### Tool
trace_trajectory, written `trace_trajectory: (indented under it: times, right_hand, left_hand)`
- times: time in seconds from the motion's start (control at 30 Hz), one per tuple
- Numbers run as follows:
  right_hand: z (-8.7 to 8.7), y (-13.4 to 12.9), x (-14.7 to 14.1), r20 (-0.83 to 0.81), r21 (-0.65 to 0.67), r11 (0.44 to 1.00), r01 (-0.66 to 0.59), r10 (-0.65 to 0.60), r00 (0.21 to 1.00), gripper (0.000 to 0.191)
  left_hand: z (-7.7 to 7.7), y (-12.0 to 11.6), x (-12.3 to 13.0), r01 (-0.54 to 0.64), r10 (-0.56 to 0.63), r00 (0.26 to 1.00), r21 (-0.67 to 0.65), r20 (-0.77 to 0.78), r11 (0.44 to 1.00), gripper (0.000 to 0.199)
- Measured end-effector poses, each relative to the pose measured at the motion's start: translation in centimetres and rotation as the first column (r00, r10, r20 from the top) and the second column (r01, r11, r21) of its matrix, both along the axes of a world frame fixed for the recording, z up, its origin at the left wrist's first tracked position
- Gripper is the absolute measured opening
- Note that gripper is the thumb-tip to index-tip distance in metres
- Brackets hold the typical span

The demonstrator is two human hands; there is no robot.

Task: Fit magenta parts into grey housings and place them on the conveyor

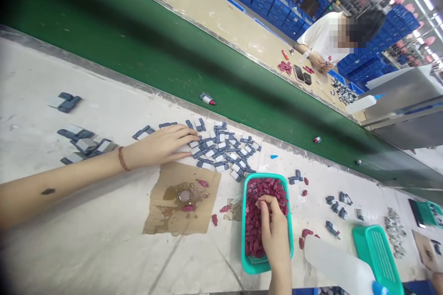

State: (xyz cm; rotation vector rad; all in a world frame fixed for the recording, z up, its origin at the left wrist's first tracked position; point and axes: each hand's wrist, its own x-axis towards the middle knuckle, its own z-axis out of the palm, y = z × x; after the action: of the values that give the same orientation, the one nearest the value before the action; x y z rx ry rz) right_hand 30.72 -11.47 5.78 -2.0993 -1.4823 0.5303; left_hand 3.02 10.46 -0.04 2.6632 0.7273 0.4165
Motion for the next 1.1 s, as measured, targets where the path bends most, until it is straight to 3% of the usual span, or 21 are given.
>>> trace_trajectory:
  times: [0.1, 0.27, 0.33, 0.4, 0.47, 0.5, 0.57, 0.63, 0.67, 0.73, 0.8, 1.1]
  right_hand:
    - [0.3, 0.4, -2.9, -0.28, 0.069, 0.981, 0.183, -0.157, 0.947, 0.023]
    - [-0.6, 1.8, -7.5, -0.685, 0.008, 0.955, 0.298, -0.211, 0.697, 0.032]
    - [-1.1, 2.2, -8.7, -0.761, -0.057, 0.956, 0.286, -0.228, 0.608, 0.036]
    - [-1.6, 2.5, -9.6, -0.801, -0.107, 0.961, 0.253, -0.234, 0.551, 0.035]
    - [-2.1, 2.7, -10.3, -0.803, -0.135, 0.968, 0.213, -0.233, 0.548, 0.034]
    - [-2.3, 2.8, -10.6, -0.79, -0.139, 0.971, 0.197, -0.229, 0.57, 0.032]
    - [-2.8, 3.1, -11.2, -0.728, -0.11, 0.979, 0.172, -0.197, 0.656, 0.027]
    - [-3.1, 3.4, -11.7, -0.618, -0.04, 0.99, 0.134, -0.13, 0.775, 0.021]
    - [-3.3, 3.6, -12.0, -0.549, 0.001, 0.995, 0.101, -0.083, 0.831, 0.019]
    - [-3.6, 4.0, -12.5, -0.421, 0.065, 0.998, 0.014, 0.015, 0.907, 0.016]
    - [-3.8, 4.3, -13.0, -0.339, 0.092, 0.994, -0.064, 0.092, 0.936, 0.015]
    - [-4.4, 4.8, -13.6, -0.079, 0.118, 0.951, -0.284, 0.295, 0.952, 0.021]
  left_hand:
    - [-0.1, 0.1, 0.5, -0.029, 0.03, 0.999, 0.044, -0.04, 0.999, 0.026]
    - [0.0, -0.3, 0.1, -0.032, 0.036, 0.997, 0.062, -0.065, 0.998, 0.03]
    - [0.2, -0.9, -0.6, -0.075, 0.075, 0.997, -0.01, 0.017, 0.997, 0.034]
    - [0.7, -1.6, -1.5, -0.147, 0.169, 0.979, -0.174, 0.116, 0.974, 0.038]
    - [1.3, -2.6, -2.5, -0.221, 0.332, 0.926, -0.453, 0.181, 0.863, 0.045]
    - [1.6, -3.1, -2.9, -0.237, 0.424, 0.887, -0.609, 0.181, 0.757, 0.049]
    - [2.1, -4.2, -3.6, -0.204, 0.576, 0.808, -0.855, 0.128, 0.477, 0.052]
    - [2.4, -5.4, -4.0, -0.12, 0.644, 0.762, -0.963, 0.067, 0.242, 0.05]
    - [2.5, -5.9, -4.1, -0.076, 0.654, 0.755, -0.983, 0.054, 0.17, 0.047]
    - [2.4, -7.0, -4.0, 0.008, 0.657, 0.75, -0.995, 0.072, 0.1, 0.044]
    - [2.0, -7.9, -3.9, 0.056, 0.663, 0.743, -0.995, 0.096, 0.082, 0.043]
    - [0.4, -9.4, -3.6, 0.132, 0.701, 0.711, -0.99, 0.066, -0.041, 0.04]
